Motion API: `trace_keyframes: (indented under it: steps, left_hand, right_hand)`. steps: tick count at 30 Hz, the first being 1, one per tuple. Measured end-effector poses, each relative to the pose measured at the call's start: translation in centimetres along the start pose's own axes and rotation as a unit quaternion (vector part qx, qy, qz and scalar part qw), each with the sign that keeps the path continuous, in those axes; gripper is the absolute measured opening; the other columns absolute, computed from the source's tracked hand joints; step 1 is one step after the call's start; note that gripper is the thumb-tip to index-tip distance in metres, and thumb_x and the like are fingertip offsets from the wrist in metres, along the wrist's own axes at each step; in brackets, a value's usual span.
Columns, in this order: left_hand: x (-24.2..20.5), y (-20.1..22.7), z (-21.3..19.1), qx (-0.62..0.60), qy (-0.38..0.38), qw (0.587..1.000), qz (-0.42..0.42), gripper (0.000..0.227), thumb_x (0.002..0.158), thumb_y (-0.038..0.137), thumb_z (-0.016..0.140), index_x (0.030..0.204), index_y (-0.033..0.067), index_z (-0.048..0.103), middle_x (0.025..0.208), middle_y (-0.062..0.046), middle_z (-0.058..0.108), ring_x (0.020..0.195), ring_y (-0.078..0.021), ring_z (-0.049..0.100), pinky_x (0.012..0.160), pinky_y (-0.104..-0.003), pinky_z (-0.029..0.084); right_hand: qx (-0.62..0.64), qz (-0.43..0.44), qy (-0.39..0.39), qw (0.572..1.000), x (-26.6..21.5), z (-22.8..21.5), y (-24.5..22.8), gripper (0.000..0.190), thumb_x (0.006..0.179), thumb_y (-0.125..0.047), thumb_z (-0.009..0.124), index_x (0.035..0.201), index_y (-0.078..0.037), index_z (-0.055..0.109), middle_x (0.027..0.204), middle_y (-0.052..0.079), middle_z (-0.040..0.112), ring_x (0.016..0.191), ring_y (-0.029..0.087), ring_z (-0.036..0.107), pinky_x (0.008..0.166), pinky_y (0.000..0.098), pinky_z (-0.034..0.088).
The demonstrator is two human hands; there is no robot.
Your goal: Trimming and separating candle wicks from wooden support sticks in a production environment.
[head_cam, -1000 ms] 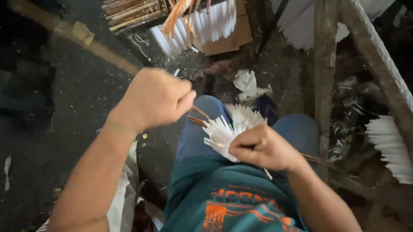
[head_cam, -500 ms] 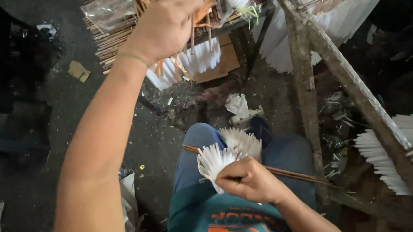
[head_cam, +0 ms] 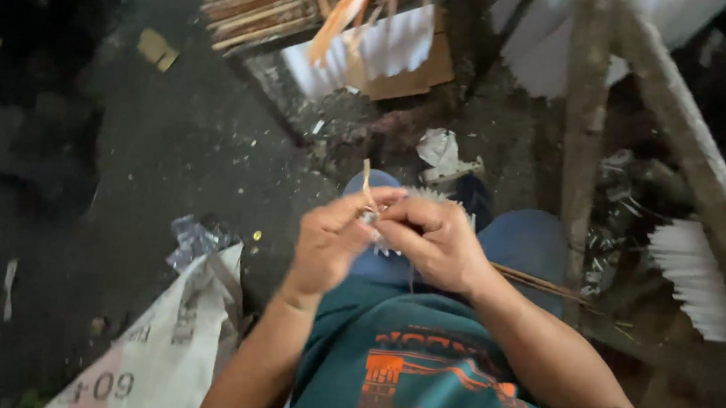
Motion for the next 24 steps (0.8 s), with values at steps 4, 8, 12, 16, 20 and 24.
trace_keyframes:
  steps: [4, 8, 12, 16, 20, 24]
  left_hand:
    - [-1.7, 0.2, 1.1, -0.035, 0.113, 0.993, 0.025, 0.023, 0.093, 0.004, 0.074, 0.114, -0.0019, 0.077, 0.106, -0.017, 0.08, 0.099, -0.0162, 0.071, 0.088, -0.036, 0.061]
    - [-0.9, 3.7, -0.1, 0.03, 0.177, 0.982, 0.063, 0.009, 0.093, 0.004, 0.073, 0.099, 0.0007, 0.08, 0.101, -0.017, 0.08, 0.102, -0.0254, 0.076, 0.092, -0.041, 0.061]
    - [1.9, 6.8, -4.3, -0.022, 0.354, 0.91, 0.214, 0.021, 0.093, -0.004, 0.056, 0.08, -0.0024, 0.073, 0.084, -0.024, 0.073, 0.086, -0.0291, 0.073, 0.087, -0.04, 0.061]
    - [1.2, 4.4, -6.8, -0.084, 0.359, 0.907, 0.205, 0.025, 0.11, 0.025, 0.052, 0.101, 0.0123, 0.072, 0.107, -0.012, 0.078, 0.093, -0.0207, 0.077, 0.081, -0.027, 0.055]
    - [-1.2, 1.7, -2.4, 0.009, 0.211, 0.976, 0.05, 0.007, 0.088, 0.003, 0.072, 0.091, 0.0041, 0.078, 0.094, -0.015, 0.077, 0.095, -0.0234, 0.074, 0.086, -0.034, 0.058]
    - [-1.7, 1.3, 0.6, 0.01, 0.143, 0.987, 0.066, 0.018, 0.095, 0.002, 0.07, 0.112, 0.0036, 0.077, 0.118, -0.014, 0.077, 0.118, -0.0226, 0.068, 0.101, -0.037, 0.057]
  right_hand:
    - [-0.025, 0.002, -0.004, 1.0, 0.2, 1.4, -0.6, 0.01, 0.091, -0.007, 0.072, 0.083, -0.005, 0.077, 0.057, 0.009, 0.063, 0.056, 0.013, 0.055, 0.05, 0.0349, 0.048]
    - [-0.035, 0.021, -0.005, 0.999, 0.2, 1.6, -1.4, 0.008, 0.09, -0.006, 0.071, 0.085, -0.004, 0.077, 0.058, 0.011, 0.065, 0.057, 0.015, 0.058, 0.052, 0.0352, 0.05]
    - [-0.043, 0.056, 0.009, 0.997, 0.0, 1.2, -2.2, 0.01, 0.09, -0.008, 0.071, 0.091, -0.002, 0.079, 0.064, 0.014, 0.07, 0.061, 0.017, 0.062, 0.059, 0.0373, 0.054]
    - [-0.026, 0.046, 0.036, 0.998, -0.1, 1.3, -1.7, 0.011, 0.094, -0.008, 0.071, 0.093, -0.001, 0.079, 0.061, 0.015, 0.067, 0.062, 0.016, 0.059, 0.056, 0.0352, 0.051]
    - [-0.022, 0.062, 0.041, 0.997, 0.1, 1.5, -1.2, 0.011, 0.093, -0.009, 0.072, 0.093, -0.002, 0.08, 0.062, 0.014, 0.069, 0.06, 0.017, 0.062, 0.055, 0.0358, 0.052]
    - [-0.068, 0.062, 0.03, 0.995, 0.2, 1.7, -0.1, 0.007, 0.09, -0.012, 0.076, 0.086, -0.008, 0.08, 0.06, 0.006, 0.066, 0.058, 0.011, 0.06, 0.051, 0.0305, 0.05]
Point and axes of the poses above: each hand's wrist, its own x-axis towards the middle knuckle, its own z-axis out of the palm, y = z × x, the point moved 1 cm from there along x, towards the middle knuckle
